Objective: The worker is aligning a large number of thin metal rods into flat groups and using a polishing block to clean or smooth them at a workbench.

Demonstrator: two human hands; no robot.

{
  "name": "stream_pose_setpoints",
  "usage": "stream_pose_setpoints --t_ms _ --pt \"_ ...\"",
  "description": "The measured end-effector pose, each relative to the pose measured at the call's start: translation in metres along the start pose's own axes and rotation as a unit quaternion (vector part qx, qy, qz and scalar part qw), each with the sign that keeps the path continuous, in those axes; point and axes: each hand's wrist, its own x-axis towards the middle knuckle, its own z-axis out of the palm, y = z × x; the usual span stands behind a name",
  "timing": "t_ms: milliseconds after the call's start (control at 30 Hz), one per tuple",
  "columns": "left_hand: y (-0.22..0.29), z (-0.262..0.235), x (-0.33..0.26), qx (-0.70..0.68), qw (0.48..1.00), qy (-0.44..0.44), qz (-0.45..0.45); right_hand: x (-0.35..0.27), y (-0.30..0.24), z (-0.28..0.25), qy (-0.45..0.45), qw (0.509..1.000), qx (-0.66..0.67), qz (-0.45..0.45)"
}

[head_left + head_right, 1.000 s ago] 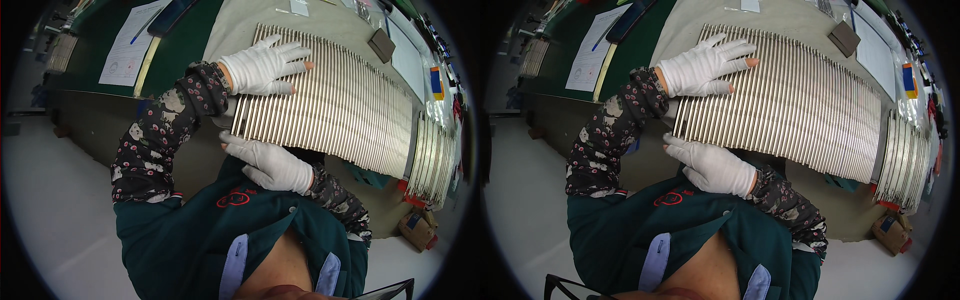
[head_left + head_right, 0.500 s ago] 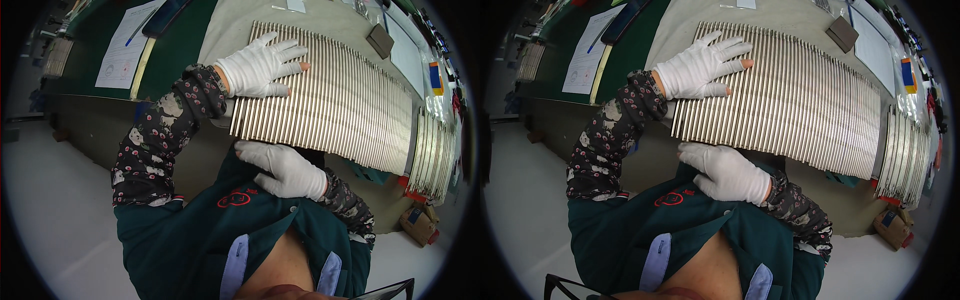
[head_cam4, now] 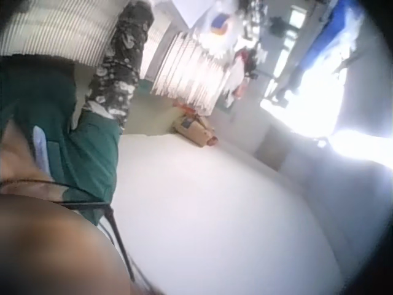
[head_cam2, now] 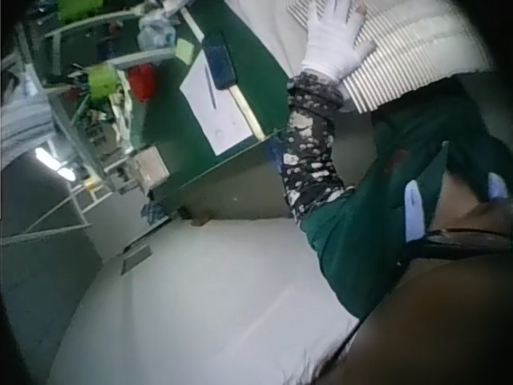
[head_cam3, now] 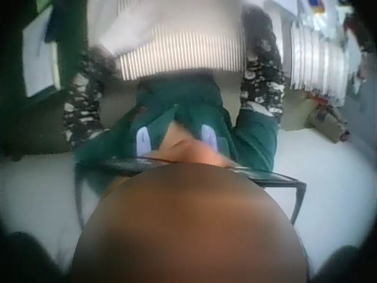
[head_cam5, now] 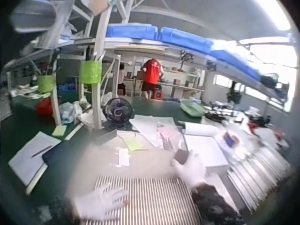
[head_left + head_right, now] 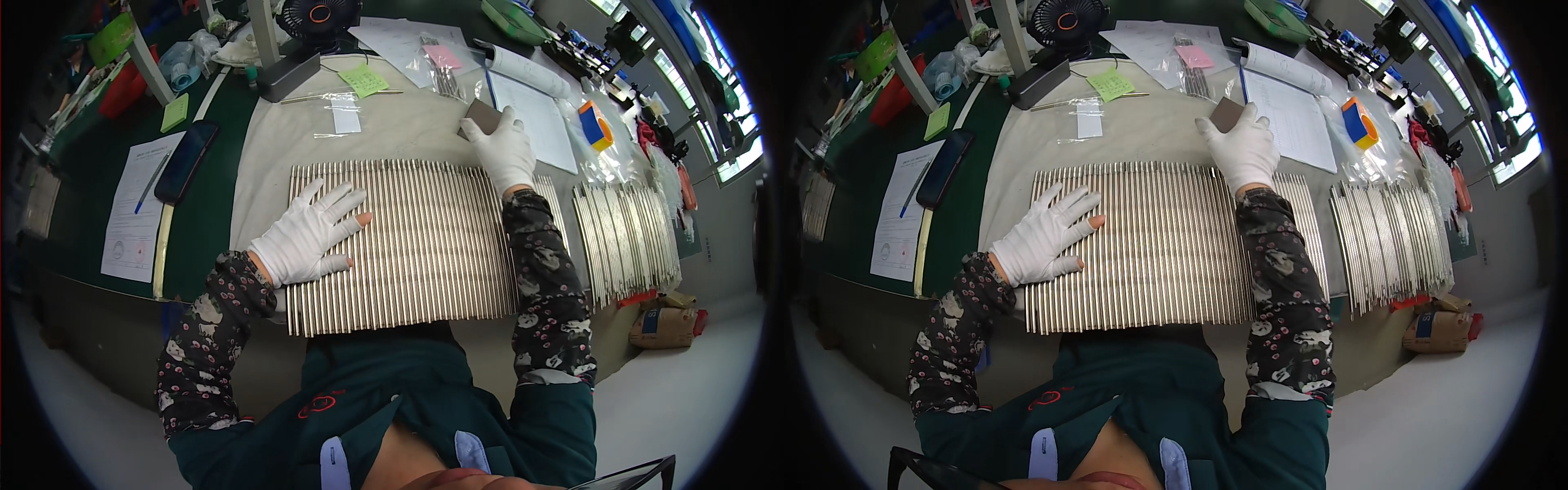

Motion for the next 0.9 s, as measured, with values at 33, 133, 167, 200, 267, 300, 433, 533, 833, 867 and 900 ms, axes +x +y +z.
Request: stream_pose_setpoints --t_ms 33,133,167,200,267,300,433,533,833,867,900 --pt "0.0 -0.001 0.0 0.005 1.0 0.0 -0.003 0.008 -0.003 0.011 0.005 0.998 -0.048 0.038" --pt "0.003 -0.002 -0.003 -0.002 1.0 -0.019 -0.016 0.022 -0.012 0.028 -0.027 0.989 -0.104 0.098" --pt "0.002 -0.003 -0.002 -0.005 0.999 -0.025 -0.022 0.027 -0.012 0.032 -0.057 0.983 -0.118 0.128" --pt "0.001 -0.002 -0.003 -0.008 1.0 -0.023 -0.02 0.03 -0.011 0.038 -0.061 0.98 -0.135 0.132" --pt "-0.002 -0.002 0.0 -0.003 1.0 -0.021 -0.011 0.041 -0.003 0.04 -0.074 0.981 -0.115 0.141" --pt "-0.004 -0.003 0.001 -0.018 0.999 -0.034 -0.026 0.04 -0.005 0.031 -0.059 0.988 -0.097 0.105" --pt "-0.004 -0.001 0.001 0.018 0.999 -0.019 -0.026 0.006 -0.003 0.001 -0.063 0.971 0.178 -0.15" --pt "-0.01 0.007 0.001 0.032 0.999 -0.001 -0.028 -0.082 -0.011 -0.035 -0.139 0.927 0.153 -0.313" --pt "-0.008 0.011 0.001 0.065 0.997 0.01 -0.041 -0.181 -0.018 -0.041 -0.111 0.917 0.083 -0.374" --pt "-0.011 0.013 0.0 0.069 0.997 0.009 -0.037 -0.194 -0.031 -0.049 -0.131 0.89 0.128 -0.417" --pt "-0.012 0.013 -0.001 0.074 0.997 0.009 -0.036 -0.206 -0.043 -0.054 -0.15 0.86 0.172 -0.457"
